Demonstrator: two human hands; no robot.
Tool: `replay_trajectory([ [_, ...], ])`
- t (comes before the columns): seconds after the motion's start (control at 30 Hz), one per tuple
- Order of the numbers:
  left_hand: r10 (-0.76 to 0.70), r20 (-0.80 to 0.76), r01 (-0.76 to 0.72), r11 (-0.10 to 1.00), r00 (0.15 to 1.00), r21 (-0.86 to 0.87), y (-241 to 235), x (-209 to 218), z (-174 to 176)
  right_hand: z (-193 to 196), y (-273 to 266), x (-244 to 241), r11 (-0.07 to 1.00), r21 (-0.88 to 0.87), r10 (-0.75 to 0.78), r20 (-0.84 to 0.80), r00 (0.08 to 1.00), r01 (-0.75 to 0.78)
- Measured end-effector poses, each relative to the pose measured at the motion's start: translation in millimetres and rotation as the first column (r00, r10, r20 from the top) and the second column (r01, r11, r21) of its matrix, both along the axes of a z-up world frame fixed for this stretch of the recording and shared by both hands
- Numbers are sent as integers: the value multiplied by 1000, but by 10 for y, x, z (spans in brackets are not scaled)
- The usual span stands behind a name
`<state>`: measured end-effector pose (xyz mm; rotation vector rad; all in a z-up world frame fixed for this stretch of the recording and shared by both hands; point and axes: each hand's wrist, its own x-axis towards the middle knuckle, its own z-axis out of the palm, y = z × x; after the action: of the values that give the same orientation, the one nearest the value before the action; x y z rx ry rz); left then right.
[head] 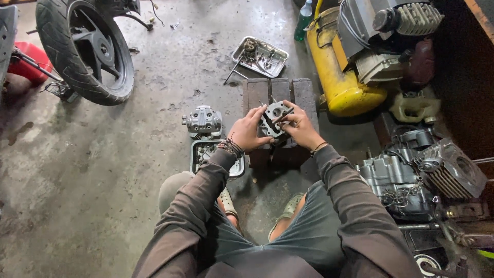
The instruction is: Inspecting the valve movement and fit within a motorcycle cylinder head by manually pushing valves and using a small rod.
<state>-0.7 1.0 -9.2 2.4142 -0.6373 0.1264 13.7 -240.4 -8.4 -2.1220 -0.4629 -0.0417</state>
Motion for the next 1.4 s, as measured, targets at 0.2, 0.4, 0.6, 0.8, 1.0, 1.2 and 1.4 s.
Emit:
replay_trajectory([
  [0.2,1,14,-1,1000,1000,-16,2,-21,25,38,37,-15,998,-31,-47,-16,999,46],
  [0.4,-9,10,9,1000,1000,-20,11,-12,32,108,102,-52,995,-7,-95,-38,995,95],
  [0.6,-10,33,10,1000,999,-23,12,-2,-22,32,38,-26,998,-52,-35,15,999,36],
  [0.8,-17,16,17,999,1000,-42,15,-15,15,-18,35,10,999,-47,-24,37,999,26],
  [1.0,-7,21,7,1000,1000,-13,12,-28,40,157,47,-72,1000,-18,-2,29,1000,3],
  [1.2,-4,1,4,1000,1000,-10,12,-37,64,119,35,-41,1000,-9,-3,-6,1000,3],
  [1.4,3,18,-3,1000,1000,-10,4,-7,-19,-12,24,2,1000,-14,1,16,1000,0],
])
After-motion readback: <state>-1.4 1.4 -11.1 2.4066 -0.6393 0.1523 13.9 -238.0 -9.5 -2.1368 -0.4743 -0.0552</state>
